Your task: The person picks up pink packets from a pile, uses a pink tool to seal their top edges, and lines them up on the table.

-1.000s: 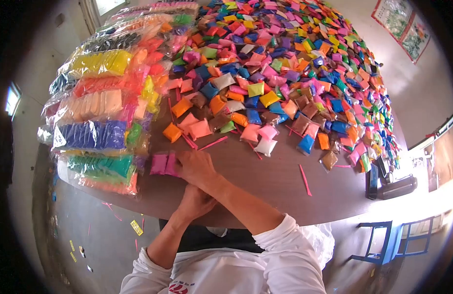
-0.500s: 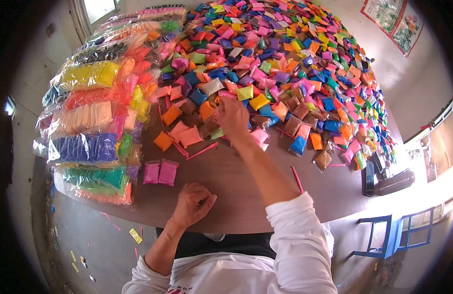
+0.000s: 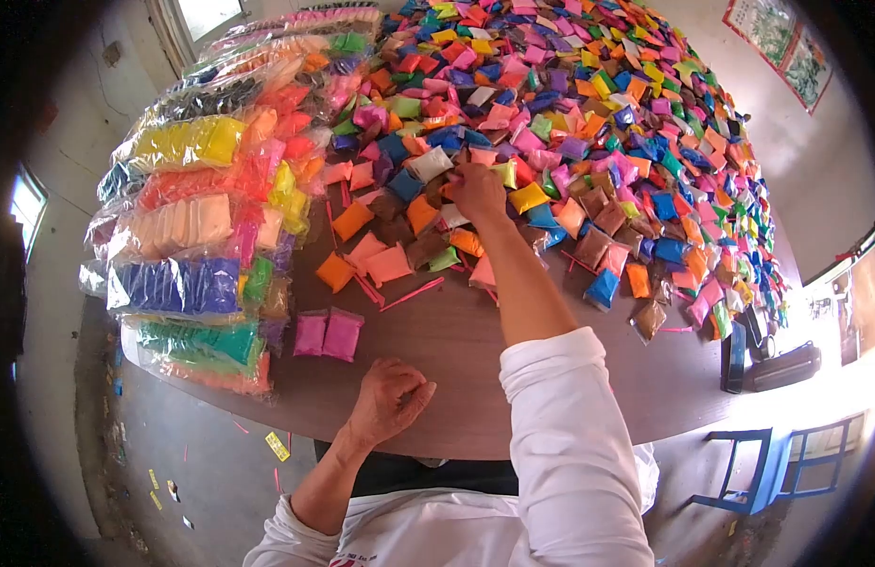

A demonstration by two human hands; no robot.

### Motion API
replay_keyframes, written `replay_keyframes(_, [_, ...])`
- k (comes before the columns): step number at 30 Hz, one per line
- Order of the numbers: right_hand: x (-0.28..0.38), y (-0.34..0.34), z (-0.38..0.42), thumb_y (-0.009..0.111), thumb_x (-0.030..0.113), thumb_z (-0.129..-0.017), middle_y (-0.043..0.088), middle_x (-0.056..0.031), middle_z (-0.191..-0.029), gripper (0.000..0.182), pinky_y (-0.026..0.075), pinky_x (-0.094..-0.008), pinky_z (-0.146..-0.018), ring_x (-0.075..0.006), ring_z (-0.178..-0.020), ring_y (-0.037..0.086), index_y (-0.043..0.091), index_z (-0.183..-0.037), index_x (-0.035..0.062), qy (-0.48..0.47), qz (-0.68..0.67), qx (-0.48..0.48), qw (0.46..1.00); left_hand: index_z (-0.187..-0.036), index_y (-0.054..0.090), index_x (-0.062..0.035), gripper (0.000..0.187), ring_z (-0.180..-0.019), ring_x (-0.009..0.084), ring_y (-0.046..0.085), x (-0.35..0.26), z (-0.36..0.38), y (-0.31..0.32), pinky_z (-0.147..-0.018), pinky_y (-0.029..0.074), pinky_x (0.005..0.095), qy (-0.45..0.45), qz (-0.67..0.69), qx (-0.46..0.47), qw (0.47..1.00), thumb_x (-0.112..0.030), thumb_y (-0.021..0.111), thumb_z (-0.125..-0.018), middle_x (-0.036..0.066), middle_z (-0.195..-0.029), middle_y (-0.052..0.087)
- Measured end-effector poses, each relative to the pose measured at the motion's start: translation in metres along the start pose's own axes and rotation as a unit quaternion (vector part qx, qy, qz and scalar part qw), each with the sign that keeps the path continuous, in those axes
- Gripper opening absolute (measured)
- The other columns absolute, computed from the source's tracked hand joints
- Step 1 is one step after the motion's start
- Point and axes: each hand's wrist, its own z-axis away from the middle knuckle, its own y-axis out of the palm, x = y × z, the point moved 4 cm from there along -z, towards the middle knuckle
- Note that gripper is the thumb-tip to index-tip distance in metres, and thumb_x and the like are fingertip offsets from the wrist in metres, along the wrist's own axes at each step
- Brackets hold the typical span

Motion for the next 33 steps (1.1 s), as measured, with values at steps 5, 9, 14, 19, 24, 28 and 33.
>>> replay_keyframes(5, [-0.023, -0.031, 0.013, 0.066, 0.026, -0.093, 0.07, -0.0024, -0.09, 0.024, 0.055, -0.0301, -0.067, -0.0182, -0.077, 0.068, 0.068, -0.108, 0.0075, 0.149, -0.491, 0.023, 0.858, -0.067, 0.061, -0.005, 0.019, -0.07, 0.029, 0.058, 0.0, 0.0, 0.0, -0.07, 0.043, 0.0398, 0.006, 0.027, -0.019, 0.999, -0.011, 0.071, -0.081, 0.008, -0.067, 0.06])
replay_keyframes(9, [-0.016, -0.061, 0.062, 0.063, 0.018, -0.096, 0.067, -0.0025, -0.091, 0.018, 0.055, -0.0283, -0.065, -0.0132, -0.075, 0.065, 0.063, -0.108, 0.0047, 0.202, -0.684, 0.075, 0.696, -0.069, 0.061, -0.0045, 0.018, -0.072, 0.0288, 0.059, 0.003, 0.002, 0.002, -0.07, 0.043, 0.0401, 0.009, 0.0, -0.015, 1.0, -0.012, 0.071, -0.082, 0.008, -0.07, 0.062])
replay_keyframes(14, [-0.021, -0.068, 0.122, 0.067, 0.012, -0.092, 0.067, -0.0045, -0.094, 0.017, 0.055, -0.03, -0.07, -0.0137, -0.076, 0.064, 0.063, -0.105, 0.002, 0.21, -0.688, 0.132, 0.682, -0.069, 0.062, -0.0041, 0.019, -0.072, 0.0288, 0.059, 0.003, 0.003, 0.005, -0.069, 0.044, 0.04, 0.012, -0.025, -0.009, 1.0, -0.013, 0.071, -0.083, 0.007, -0.071, 0.063])
replay_keyframes(19, [0.009, -0.078, 0.177, 0.069, 0.018, -0.092, 0.066, -0.0006, -0.097, 0.021, 0.053, -0.0261, -0.072, -0.0103, -0.083, 0.063, 0.064, -0.107, 0.0052, 0.214, -0.628, 0.114, 0.74, -0.068, 0.062, -0.0034, 0.02, -0.071, 0.0288, 0.058, 0.003, 0.003, 0.006, -0.07, 0.044, 0.0397, 0.011, -0.017, -0.013, 1.0, -0.013, 0.071, -0.083, 0.008, -0.07, 0.063])
replay_keyframes(24, [0.028, -0.071, 0.22, 0.067, 0.019, -0.093, 0.066, 0.0003, -0.098, 0.02, 0.051, -0.0253, -0.074, -0.0085, -0.085, 0.062, 0.065, -0.108, 0.0055, 0.196, -0.606, 0.141, 0.758, -0.068, 0.062, -0.0032, 0.02, -0.071, 0.0292, 0.058, 0.001, 0.003, 0.005, -0.07, 0.044, 0.0399, 0.017, -0.023, -0.028, 0.999, -0.013, 0.071, -0.084, 0.008, -0.07, 0.064])
replay_keyframes(28, [0.05, -0.066, 0.248, 0.067, 0.019, -0.092, 0.066, 0.0007, -0.097, 0.024, 0.048, -0.0249, -0.07, -0.0076, -0.084, 0.061, 0.065, -0.112, 0.0067, 0.207, -0.675, 0.168, 0.688, -0.069, 0.063, -0.0029, 0.024, -0.071, 0.0309, 0.057, 0.002, 0.003, 0.005, -0.07, 0.043, 0.0406, 0.008, 0.008, -0.028, 1.0, -0.019, 0.069, -0.087, 0.01, -0.07, 0.062])
replay_keyframes(33, [0.056, -0.059, 0.269, 0.067, 0.02, -0.093, 0.067, 0.0011, -0.098, 0.026, 0.047, -0.0216, -0.069, -0.0069, -0.083, 0.06, 0.066, -0.115, 0.0072, 0.211, -0.718, 0.215, 0.627, -0.075, 0.064, -0.0015, 0.034, -0.07, 0.0341, 0.053, 0.003, 0.006, -0.001, -0.071, 0.04, 0.0411, -0.029, 0.044, -0.02, 0.998, -0.031, 0.064, -0.091, 0.014, -0.069, 0.058])
